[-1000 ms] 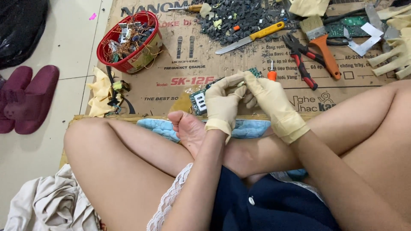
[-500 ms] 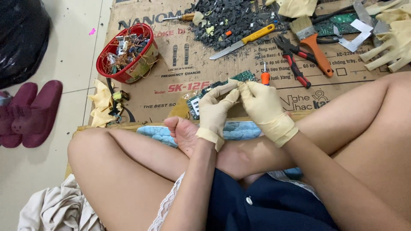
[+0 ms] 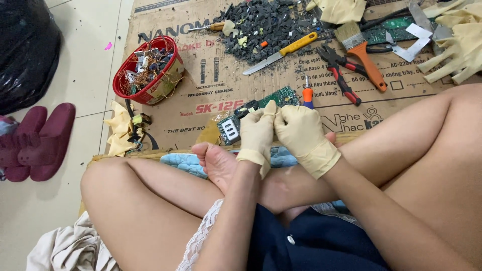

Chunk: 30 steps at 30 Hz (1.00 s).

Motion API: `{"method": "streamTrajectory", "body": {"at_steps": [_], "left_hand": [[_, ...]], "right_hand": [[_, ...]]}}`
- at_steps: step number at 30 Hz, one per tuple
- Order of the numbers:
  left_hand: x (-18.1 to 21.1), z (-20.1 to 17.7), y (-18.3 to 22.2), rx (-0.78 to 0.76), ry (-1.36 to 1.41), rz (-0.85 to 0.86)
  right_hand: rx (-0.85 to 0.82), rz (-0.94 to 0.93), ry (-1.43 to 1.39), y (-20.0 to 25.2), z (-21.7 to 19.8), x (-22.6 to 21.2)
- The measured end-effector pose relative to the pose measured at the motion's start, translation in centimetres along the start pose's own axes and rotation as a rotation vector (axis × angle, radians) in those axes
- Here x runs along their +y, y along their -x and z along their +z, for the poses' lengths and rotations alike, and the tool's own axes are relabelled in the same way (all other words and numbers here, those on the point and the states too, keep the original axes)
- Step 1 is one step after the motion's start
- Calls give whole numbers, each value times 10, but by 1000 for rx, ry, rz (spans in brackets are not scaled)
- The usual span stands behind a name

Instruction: The person sits on the floor and uses a screwdriver and pliers to remove components from a small circuit board. They unscrew parts, pry off pieces, and strip copper wire from a transformer-like component, placing debris on the cardboard.

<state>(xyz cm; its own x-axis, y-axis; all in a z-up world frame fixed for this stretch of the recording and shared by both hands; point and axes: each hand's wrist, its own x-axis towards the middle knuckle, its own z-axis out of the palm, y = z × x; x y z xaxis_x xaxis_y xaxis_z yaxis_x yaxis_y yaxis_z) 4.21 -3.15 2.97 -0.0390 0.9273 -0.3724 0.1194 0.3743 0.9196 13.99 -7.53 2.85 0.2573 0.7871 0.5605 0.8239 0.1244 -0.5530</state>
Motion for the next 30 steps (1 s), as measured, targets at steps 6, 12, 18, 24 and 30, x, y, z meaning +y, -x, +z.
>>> {"method": "streamTrajectory", "body": {"at_steps": [6,12,18,24,30], "left_hand": [[12,12,21,-17,251,-64],[-11,12,-7,-83,348,-63],[-32,-5,-36,-88,273,36],[-16,-23,-19,-114,211,49],[-23,-22,-27,-15,-374,-150]], "right_hand": [[-10,356,-35,-5,-6,-15],[-70,545,-231,-1,8,0],[-306,470,-112,-12,-15,-10],[-358,364,-190,-11,-23,-21],[-198,47,-14,-10,-17,-21]]}}
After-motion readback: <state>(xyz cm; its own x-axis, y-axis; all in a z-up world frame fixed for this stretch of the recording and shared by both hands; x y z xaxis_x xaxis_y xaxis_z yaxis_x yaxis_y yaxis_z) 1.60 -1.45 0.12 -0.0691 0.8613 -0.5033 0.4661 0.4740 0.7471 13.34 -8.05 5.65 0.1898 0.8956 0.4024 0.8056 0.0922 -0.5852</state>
